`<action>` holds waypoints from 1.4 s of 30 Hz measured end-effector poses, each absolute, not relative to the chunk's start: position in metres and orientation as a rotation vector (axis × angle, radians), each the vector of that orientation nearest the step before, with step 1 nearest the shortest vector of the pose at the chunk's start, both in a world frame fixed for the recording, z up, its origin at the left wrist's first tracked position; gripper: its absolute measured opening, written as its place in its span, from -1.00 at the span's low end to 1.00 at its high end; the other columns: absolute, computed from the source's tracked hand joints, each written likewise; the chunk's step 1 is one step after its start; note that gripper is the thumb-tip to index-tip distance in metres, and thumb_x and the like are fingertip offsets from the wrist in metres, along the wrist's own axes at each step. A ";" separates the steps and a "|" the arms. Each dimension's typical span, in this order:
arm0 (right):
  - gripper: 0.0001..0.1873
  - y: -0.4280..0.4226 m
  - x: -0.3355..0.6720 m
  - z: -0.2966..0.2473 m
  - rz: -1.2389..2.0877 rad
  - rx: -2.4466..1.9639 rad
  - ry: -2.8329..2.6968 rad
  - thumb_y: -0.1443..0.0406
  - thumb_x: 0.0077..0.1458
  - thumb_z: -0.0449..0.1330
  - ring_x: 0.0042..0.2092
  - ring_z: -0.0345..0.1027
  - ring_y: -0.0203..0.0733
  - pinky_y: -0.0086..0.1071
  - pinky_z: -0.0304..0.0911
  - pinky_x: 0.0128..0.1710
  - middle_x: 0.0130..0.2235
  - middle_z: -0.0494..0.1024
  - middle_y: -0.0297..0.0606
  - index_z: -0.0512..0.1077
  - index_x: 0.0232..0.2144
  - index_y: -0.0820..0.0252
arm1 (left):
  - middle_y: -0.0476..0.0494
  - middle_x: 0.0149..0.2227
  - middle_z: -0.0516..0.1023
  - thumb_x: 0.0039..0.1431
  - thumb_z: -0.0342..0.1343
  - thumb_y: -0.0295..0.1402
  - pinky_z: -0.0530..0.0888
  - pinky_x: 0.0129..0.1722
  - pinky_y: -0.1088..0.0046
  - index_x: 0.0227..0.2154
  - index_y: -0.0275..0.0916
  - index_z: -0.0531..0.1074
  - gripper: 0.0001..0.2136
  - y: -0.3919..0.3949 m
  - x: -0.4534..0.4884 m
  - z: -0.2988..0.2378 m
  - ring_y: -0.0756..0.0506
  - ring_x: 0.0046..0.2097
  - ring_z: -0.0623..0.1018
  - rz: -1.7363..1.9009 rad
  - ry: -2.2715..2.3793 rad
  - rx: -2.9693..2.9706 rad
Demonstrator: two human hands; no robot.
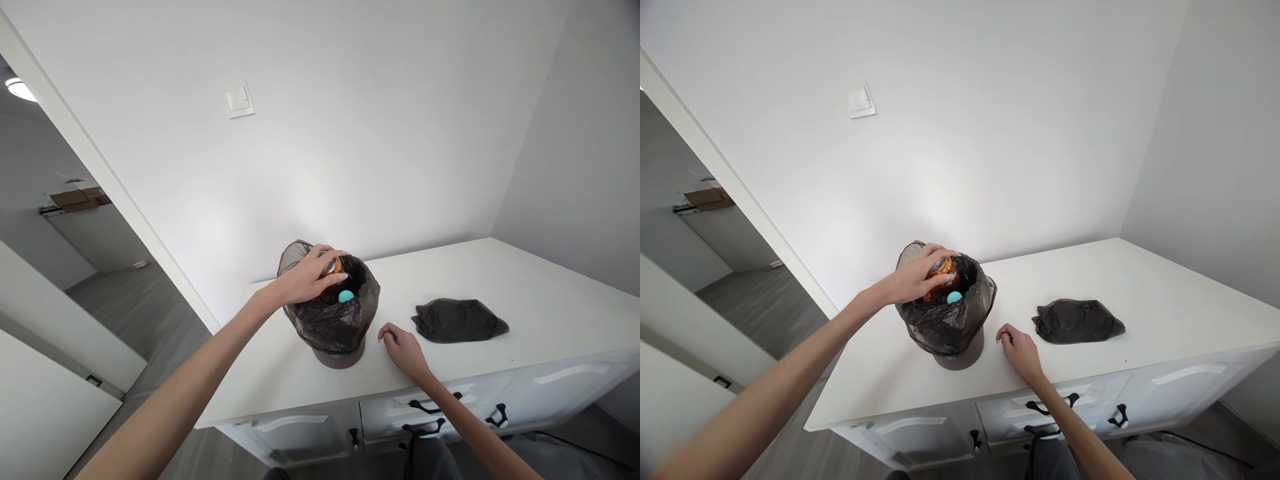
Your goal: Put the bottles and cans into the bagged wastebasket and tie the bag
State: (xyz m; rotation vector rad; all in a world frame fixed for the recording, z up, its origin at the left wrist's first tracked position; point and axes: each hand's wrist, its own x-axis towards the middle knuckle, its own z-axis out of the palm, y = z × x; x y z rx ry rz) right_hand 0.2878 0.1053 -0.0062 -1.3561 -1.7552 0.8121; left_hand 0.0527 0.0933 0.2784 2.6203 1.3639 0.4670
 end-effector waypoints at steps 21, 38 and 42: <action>-0.70 0.100 0.289 -0.016 0.805 -1.345 -1.730 0.19 0.12 -0.05 -0.45 0.24 -0.13 -0.32 0.04 -0.37 -0.52 0.43 -0.35 0.46 -0.41 0.09 | -0.38 0.35 0.39 0.44 -0.21 -0.07 0.20 0.42 -0.13 0.28 -0.31 0.32 -0.45 -0.048 -0.092 0.030 -0.36 0.46 0.22 0.723 2.378 2.010; -0.70 0.110 0.287 -0.037 0.712 -1.445 -1.760 0.20 0.10 -0.04 -0.45 0.30 -0.13 -0.34 0.08 -0.35 -0.52 0.48 -0.35 0.49 -0.41 0.10 | -0.35 0.42 0.27 0.48 -0.24 -0.15 0.19 0.42 -0.09 0.42 -0.37 0.20 -0.41 -0.039 -0.104 -0.011 -0.33 0.48 0.17 0.495 2.534 2.150; -0.70 0.109 0.283 -0.031 0.665 -1.509 -1.746 0.22 0.11 -0.03 -0.43 0.32 -0.14 -0.36 0.05 -0.36 -0.51 0.50 -0.35 0.49 -0.43 0.08 | -0.30 0.44 0.23 0.48 -0.25 -0.17 0.16 0.44 -0.02 0.40 -0.39 0.23 -0.42 -0.035 -0.106 -0.015 -0.31 0.48 0.18 0.465 2.558 2.130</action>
